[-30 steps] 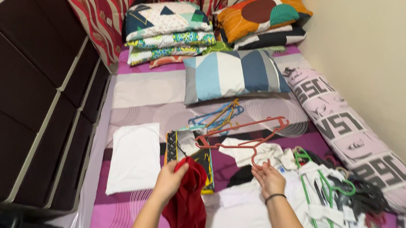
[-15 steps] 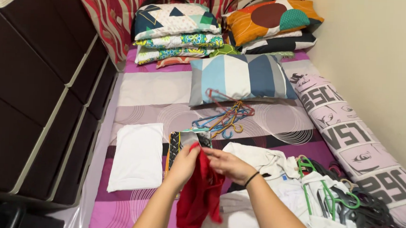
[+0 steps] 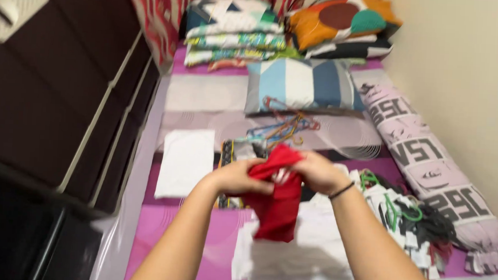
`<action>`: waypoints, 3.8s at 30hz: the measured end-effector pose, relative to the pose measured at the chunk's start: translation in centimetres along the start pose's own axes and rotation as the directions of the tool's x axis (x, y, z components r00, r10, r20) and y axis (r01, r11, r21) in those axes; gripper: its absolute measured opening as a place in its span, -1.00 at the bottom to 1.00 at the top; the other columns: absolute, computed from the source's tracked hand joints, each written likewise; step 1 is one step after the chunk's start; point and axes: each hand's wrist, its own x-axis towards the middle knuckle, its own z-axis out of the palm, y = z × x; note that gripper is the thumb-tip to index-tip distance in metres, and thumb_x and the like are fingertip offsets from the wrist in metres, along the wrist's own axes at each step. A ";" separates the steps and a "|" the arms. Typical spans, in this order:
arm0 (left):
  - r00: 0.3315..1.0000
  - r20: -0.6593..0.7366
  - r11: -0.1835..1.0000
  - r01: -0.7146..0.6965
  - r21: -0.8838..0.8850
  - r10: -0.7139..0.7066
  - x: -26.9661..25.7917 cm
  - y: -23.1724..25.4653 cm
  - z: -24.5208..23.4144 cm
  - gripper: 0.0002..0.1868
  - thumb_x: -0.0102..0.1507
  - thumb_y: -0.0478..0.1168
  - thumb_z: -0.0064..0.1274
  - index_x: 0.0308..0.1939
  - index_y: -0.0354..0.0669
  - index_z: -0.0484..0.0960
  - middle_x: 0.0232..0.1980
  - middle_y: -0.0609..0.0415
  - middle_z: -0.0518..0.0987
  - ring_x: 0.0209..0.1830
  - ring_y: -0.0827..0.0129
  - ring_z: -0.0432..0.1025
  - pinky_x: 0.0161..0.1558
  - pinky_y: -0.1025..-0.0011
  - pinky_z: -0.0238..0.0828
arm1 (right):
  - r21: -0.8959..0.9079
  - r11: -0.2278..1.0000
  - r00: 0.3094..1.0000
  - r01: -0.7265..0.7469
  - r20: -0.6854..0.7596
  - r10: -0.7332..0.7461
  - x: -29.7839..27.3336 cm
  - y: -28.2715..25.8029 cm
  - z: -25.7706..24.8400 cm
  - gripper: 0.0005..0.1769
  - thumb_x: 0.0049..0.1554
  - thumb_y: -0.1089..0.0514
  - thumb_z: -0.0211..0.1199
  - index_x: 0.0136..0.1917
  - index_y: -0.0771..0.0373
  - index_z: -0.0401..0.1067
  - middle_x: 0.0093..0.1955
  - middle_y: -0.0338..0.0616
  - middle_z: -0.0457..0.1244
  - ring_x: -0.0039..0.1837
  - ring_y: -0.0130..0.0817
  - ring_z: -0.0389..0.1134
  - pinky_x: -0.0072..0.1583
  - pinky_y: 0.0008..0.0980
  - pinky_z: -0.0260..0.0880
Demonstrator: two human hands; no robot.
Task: Sort various items of clothing on a bed.
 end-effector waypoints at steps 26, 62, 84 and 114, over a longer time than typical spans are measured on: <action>0.995 0.024 0.686 -0.047 -0.726 0.094 -6.8 -6.4 0.0 -0.44 0.17 -0.31 0.24 0.26 -0.27 0.50 0.10 -0.07 0.63 0.04 0.17 0.54 0.10 0.20 0.51 | 0.773 0.607 0.982 0.186 -0.120 -0.148 -3.5 0.8 13.1 -0.46 0.32 0.01 -0.06 0.44 0.37 0.24 0.44 0.10 0.24 0.42 -0.02 0.30 0.51 0.00 0.15; 0.961 -0.216 0.428 -0.123 -0.895 -0.174 -10.2 -0.8 0.8 -0.44 0.42 0.12 -0.28 0.28 -0.20 0.48 0.21 -0.20 0.59 0.20 -0.03 0.48 0.32 -0.03 0.35 | 0.482 0.874 0.986 0.063 -0.165 0.020 -6.5 6.9 11.7 -0.64 0.22 0.31 0.37 0.27 0.39 0.44 0.14 -0.02 0.38 0.12 -0.23 0.41 0.20 -0.19 0.42; 0.940 -0.305 -0.299 -0.250 -0.921 0.153 -2.4 -11.5 8.9 -0.53 0.48 0.08 -0.20 0.31 -0.13 0.42 0.38 -0.08 0.45 0.37 0.07 0.33 0.39 0.09 0.18 | 0.668 0.540 0.850 0.512 -0.485 -0.206 -2.6 4.2 9.4 -0.60 0.23 0.09 -0.04 0.30 0.20 0.31 0.41 0.00 0.25 0.46 0.05 0.25 0.54 0.13 0.16; 0.763 -0.623 0.866 0.419 0.272 -0.173 -3.1 -5.8 1.3 -0.51 0.29 0.02 -0.14 -0.13 -0.31 0.75 -0.03 -0.36 0.65 0.03 -0.21 0.54 0.13 0.00 0.44 | -0.998 0.062 1.000 0.013 0.012 -0.023 -5.4 1.1 12.9 -0.63 -0.04 0.02 0.38 0.02 0.18 0.58 -0.02 0.03 0.42 0.09 0.02 0.43 0.16 -0.10 0.41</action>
